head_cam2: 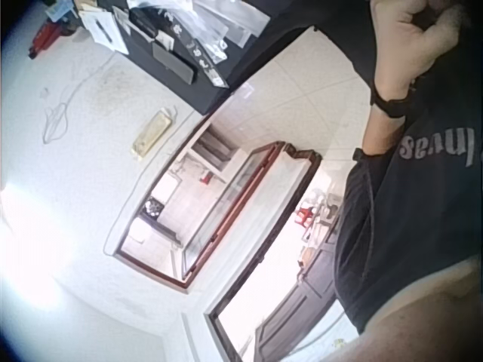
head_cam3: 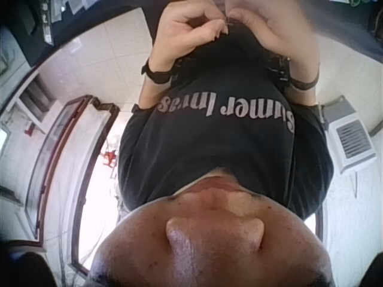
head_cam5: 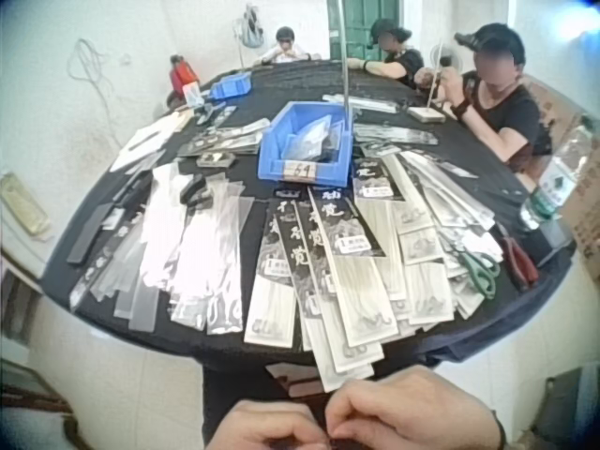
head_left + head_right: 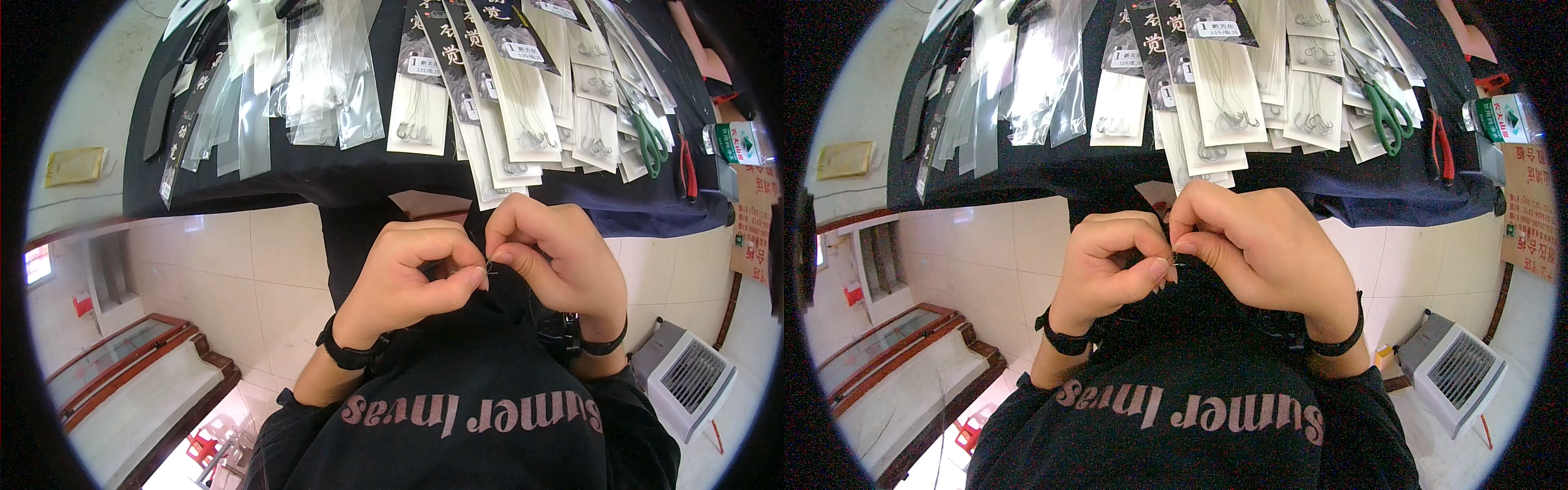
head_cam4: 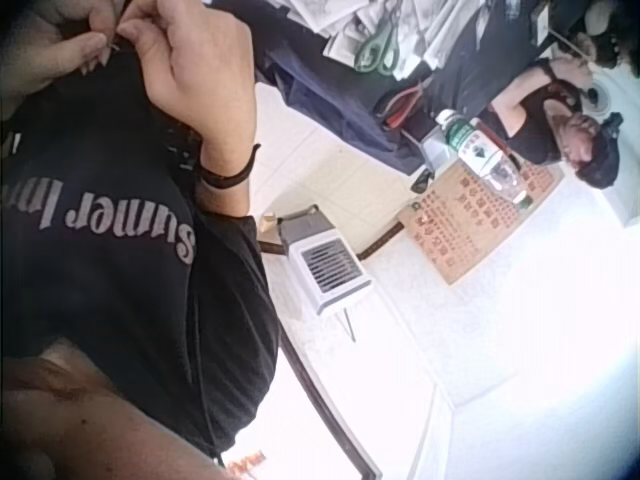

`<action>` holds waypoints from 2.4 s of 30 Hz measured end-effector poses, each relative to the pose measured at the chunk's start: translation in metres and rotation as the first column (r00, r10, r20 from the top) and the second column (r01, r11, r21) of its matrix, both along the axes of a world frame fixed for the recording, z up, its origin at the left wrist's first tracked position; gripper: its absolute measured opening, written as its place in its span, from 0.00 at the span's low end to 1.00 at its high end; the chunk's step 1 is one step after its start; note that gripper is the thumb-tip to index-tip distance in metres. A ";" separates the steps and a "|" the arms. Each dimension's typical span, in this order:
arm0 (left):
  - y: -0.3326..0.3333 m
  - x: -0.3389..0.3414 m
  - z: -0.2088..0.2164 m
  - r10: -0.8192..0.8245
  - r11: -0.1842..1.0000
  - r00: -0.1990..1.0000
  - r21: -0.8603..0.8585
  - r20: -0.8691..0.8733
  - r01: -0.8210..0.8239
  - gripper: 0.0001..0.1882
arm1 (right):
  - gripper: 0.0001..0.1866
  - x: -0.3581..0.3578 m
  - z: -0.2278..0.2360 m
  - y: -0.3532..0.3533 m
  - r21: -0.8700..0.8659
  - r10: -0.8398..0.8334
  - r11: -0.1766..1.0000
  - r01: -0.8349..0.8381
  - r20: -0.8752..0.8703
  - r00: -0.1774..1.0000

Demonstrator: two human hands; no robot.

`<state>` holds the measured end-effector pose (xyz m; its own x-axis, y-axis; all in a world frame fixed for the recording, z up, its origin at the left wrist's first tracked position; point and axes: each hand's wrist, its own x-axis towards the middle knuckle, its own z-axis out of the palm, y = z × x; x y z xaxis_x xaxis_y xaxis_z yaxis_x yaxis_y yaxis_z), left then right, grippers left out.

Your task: The person picks up a fishing hook and line, trims the excess line with shears, and then slides the assembly into a plastic sleeve.

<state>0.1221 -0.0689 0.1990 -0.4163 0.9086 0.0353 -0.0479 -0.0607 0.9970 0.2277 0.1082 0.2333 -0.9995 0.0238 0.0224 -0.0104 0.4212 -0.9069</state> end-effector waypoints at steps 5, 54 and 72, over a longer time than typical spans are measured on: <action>0.001 0.000 0.000 0.017 1.000 1.000 0.006 -0.013 -0.017 0.02 | 0.06 0.000 0.001 0.001 0.014 0.007 1.000 -0.008 0.023 1.000; 0.000 0.003 -0.003 0.126 0.992 0.971 -0.040 0.203 -0.121 0.03 | 0.07 -0.001 -0.003 0.003 0.016 -0.092 0.996 0.093 -0.045 0.995; 0.012 0.008 0.003 0.462 0.882 0.718 0.183 -0.521 -0.435 0.06 | 0.06 -0.006 -0.006 -0.015 -0.090 -0.287 0.955 0.282 -0.051 0.956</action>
<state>0.1297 -0.0570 0.2022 -0.6748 0.6119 0.4127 0.5341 0.0189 0.8452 0.2221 0.0929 0.2277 -0.9476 0.3115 0.0711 0.0413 0.3398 -0.9396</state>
